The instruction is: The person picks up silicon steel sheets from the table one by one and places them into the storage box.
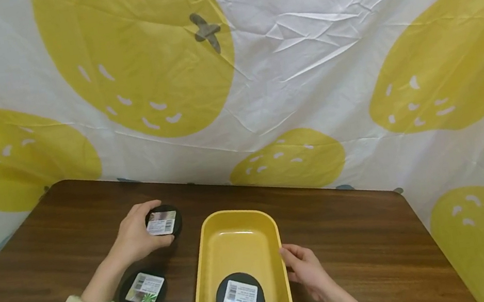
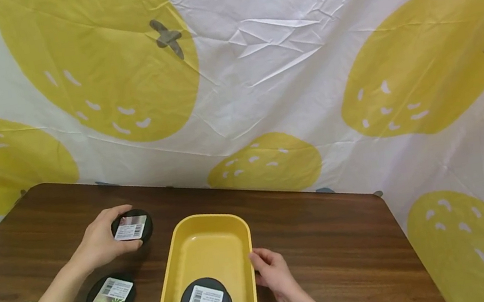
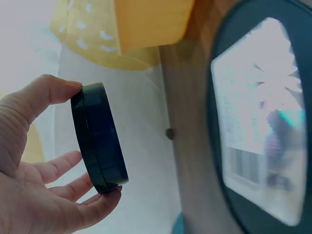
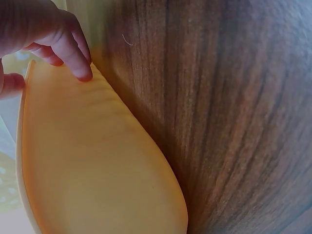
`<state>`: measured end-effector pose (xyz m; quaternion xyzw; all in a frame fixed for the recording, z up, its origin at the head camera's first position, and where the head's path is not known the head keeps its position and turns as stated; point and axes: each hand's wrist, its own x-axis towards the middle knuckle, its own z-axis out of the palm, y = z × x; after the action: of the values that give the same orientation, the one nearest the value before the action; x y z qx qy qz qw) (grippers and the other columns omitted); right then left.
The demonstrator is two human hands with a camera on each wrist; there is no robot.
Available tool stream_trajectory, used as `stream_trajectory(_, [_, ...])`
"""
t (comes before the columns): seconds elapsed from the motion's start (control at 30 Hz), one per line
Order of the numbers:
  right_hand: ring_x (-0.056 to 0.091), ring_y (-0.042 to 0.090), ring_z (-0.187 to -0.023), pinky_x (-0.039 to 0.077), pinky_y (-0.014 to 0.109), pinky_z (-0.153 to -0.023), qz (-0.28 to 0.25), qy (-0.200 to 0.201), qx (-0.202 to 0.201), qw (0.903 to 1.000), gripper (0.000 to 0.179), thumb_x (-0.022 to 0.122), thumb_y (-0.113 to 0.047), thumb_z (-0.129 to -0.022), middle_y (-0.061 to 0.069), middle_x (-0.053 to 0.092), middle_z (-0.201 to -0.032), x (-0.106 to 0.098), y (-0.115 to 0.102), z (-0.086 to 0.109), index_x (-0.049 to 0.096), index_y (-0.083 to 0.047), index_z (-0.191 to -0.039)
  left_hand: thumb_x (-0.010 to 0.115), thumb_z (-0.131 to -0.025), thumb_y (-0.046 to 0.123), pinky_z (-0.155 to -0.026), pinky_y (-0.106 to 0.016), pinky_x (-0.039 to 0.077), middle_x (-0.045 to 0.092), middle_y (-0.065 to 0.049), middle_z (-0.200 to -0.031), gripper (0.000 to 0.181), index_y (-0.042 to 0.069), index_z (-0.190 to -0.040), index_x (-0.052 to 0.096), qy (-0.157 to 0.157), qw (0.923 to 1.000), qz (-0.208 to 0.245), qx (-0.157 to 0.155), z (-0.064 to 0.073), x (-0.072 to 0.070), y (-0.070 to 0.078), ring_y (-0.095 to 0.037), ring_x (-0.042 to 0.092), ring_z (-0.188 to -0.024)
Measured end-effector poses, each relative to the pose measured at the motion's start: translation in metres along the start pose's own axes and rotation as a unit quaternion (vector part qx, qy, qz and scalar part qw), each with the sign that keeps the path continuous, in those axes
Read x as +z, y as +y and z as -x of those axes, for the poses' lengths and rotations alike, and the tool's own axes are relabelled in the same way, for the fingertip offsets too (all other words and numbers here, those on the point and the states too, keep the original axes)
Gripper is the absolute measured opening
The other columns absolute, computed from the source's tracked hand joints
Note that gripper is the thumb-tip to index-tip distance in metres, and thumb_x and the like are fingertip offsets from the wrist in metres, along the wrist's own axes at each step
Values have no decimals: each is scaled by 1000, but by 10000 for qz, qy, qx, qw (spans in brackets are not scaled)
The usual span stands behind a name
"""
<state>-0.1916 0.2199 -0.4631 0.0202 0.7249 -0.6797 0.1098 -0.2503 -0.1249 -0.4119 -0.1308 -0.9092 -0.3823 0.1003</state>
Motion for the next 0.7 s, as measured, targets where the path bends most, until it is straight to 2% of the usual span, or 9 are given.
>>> stream_trajectory(0.33, [60, 15, -89, 54, 36, -77, -102, -16, -32, 9999, 45, 46, -19, -98, 10, 63, -101, 0, 1, 1, 44, 18, -125, 81, -61, 12, -87, -54, 41, 51, -27, -120, 74, -7, -126, 50, -148, 9990, 43, 425, -11, -7, 31, -41, 50, -105])
stream_trajectory(0.7, [59, 15, -89, 54, 37, -78, -13, 41, 35, 10000, 44, 48, -19, -97, 8, 62, -99, -1, -2, -1, 46, 17, -124, 81, -62, 14, -89, -54, 40, 50, -27, -122, 76, -8, -127, 48, -304, 9987, 39, 409, -15, -8, 43, -41, 49, -107])
